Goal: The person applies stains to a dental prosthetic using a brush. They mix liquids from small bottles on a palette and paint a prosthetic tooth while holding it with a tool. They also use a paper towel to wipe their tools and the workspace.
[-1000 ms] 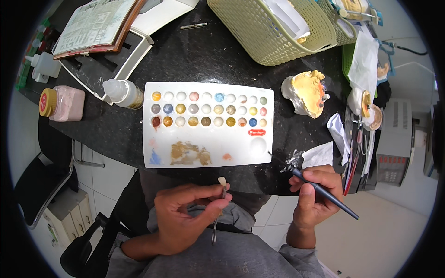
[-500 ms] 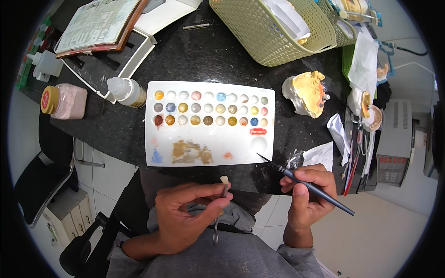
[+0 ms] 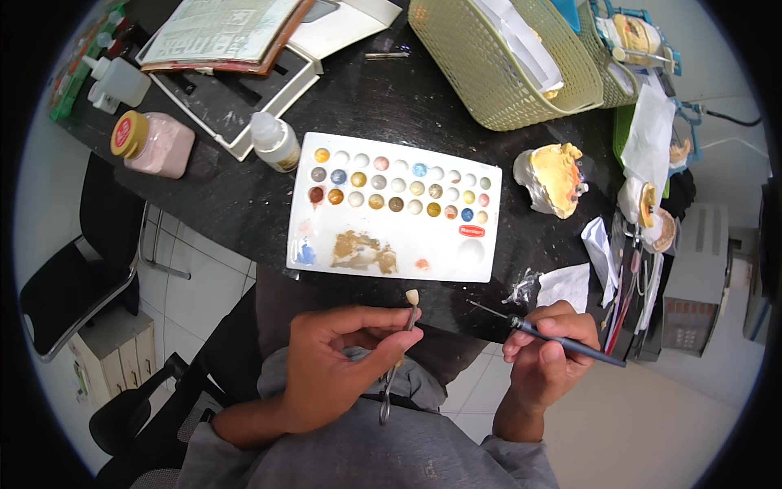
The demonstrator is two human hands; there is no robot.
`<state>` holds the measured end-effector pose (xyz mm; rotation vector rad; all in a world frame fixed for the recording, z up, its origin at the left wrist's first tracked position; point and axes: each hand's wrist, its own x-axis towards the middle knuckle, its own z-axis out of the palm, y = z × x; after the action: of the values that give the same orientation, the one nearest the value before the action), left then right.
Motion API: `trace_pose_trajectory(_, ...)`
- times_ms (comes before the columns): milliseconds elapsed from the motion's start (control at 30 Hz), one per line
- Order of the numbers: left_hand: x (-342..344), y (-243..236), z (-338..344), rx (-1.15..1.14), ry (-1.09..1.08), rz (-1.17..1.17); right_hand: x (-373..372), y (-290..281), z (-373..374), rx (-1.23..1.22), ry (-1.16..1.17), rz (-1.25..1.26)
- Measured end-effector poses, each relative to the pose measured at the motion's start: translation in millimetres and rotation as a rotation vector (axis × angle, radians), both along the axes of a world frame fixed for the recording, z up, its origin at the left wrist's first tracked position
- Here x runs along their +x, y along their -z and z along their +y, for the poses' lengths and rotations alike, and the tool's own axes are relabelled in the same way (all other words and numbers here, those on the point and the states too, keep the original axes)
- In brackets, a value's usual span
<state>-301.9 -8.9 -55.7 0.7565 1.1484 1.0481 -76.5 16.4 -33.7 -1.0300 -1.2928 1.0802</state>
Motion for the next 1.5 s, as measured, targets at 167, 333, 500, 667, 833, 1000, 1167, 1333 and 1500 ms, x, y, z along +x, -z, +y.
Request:
trace_pose_trajectory(167,3.0,4.2,-2.9,-0.016,-0.043,-0.031,-6.8,7.6,5.9,0.201,-0.110,-0.068)
trace_pose_trajectory(333,3.2,5.4,-4.3,-0.019,-0.049,-0.040,-22.5,9.4,14.0,0.399,-0.100,-0.328)
trace_pose_trajectory(500,3.1,-0.6,-2.0,-0.050,-0.040,-0.041,-26.8,10.7,18.3,0.472,-0.121,-0.402)
trace_pose_trajectory(667,3.3,-1.3,-1.6,-0.056,-0.034,-0.043,-27.0,10.0,21.0,0.486,-0.151,-0.419)
trace_pose_trajectory(833,4.2,0.7,-2.3,-0.042,-0.046,-0.062,-22.7,10.3,19.2,0.483,-0.177,-0.424)
trace_pose_trajectory(1000,4.0,1.0,-2.4,-0.047,-0.045,-0.072,-26.3,8.0,19.9,0.467,-0.157,-0.449)
trace_pose_trajectory(1167,3.2,1.4,-2.9,-0.052,-0.040,-0.077,-24.3,9.9,17.7,0.467,-0.154,-0.428)
trace_pose_trajectory(1333,2.5,1.2,-3.3,-0.050,-0.029,-0.076,-25.9,10.2,18.5,0.470,-0.146,-0.447)
trace_pose_trajectory(1500,6.1,1.5,-2.5,-0.055,-0.053,-0.040,-21.1,8.0,13.7,0.418,-0.110,-0.332)
